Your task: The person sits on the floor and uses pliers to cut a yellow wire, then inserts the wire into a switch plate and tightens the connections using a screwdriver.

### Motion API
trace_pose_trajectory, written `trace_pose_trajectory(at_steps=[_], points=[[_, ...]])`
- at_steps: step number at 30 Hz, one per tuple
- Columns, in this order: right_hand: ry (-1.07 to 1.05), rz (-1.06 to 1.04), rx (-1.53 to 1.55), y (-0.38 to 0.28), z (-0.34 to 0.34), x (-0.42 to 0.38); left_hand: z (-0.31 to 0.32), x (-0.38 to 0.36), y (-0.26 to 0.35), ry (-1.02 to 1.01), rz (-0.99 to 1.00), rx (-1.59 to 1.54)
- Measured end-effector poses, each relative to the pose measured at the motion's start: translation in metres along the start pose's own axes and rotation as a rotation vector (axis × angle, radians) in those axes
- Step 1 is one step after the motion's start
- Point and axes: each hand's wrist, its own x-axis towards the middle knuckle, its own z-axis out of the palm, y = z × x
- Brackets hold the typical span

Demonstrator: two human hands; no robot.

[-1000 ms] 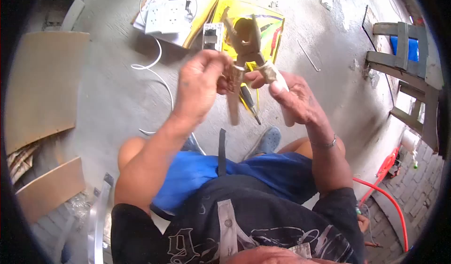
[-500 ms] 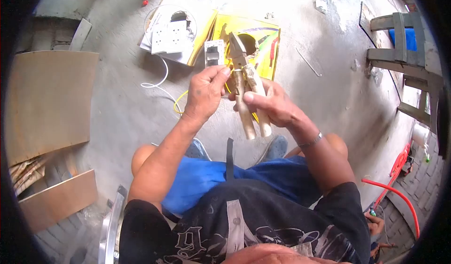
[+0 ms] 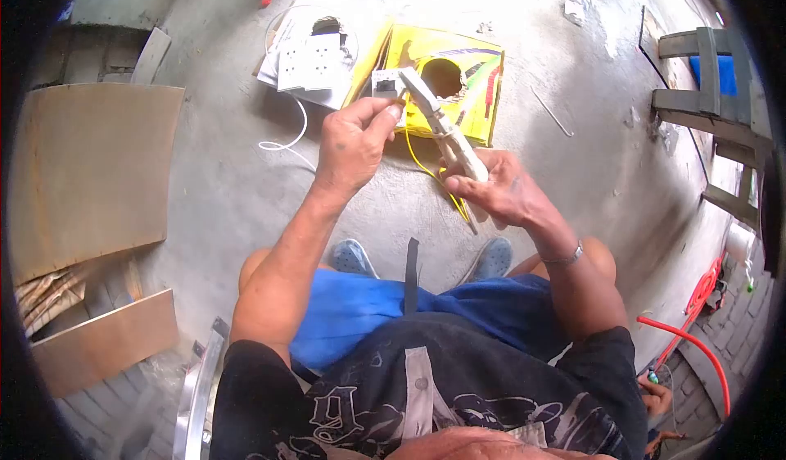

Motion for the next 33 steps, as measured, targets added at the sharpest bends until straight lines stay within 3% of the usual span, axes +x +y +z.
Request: trace_pose_trajectory(at_steps=[7, 15, 18, 20, 26, 29, 33], points=[[-0.040, -0.008, -0.051, -0.012, -0.009, 0.002, 0.003, 0.003, -0.002, 0.051, 0.289, 0.293], [-0.102, 0.069, -0.152, -0.015, -0.010, 0.002, 0.003, 0.009, -0.002, 0.025, 0.249, 0.388], [-0.083, -0.007, -0.159, -0.001, -0.007, 0.006, 0.003, 0.010, -0.003, 0.015, 0.318, 0.421], [0.011, -0.304, -0.285, 0.006, -0.003, 0.009, 0.000, 0.011, -0.003, 0.004, 0.383, 0.457], [0.149, -0.516, -0.466, 0.010, 0.002, 0.008, -0.005, 0.009, -0.007, -0.054, 0.410, 0.417], [0.101, -0.393, -0.467, 0.005, 0.002, 0.006, -0.004, 0.007, -0.011, -0.098, 0.420, 0.371], [0.185, -0.426, -0.570, 0.008, 0.003, 0.004, -0.006, 0.005, -0.009, -0.102, 0.367, 0.342]])
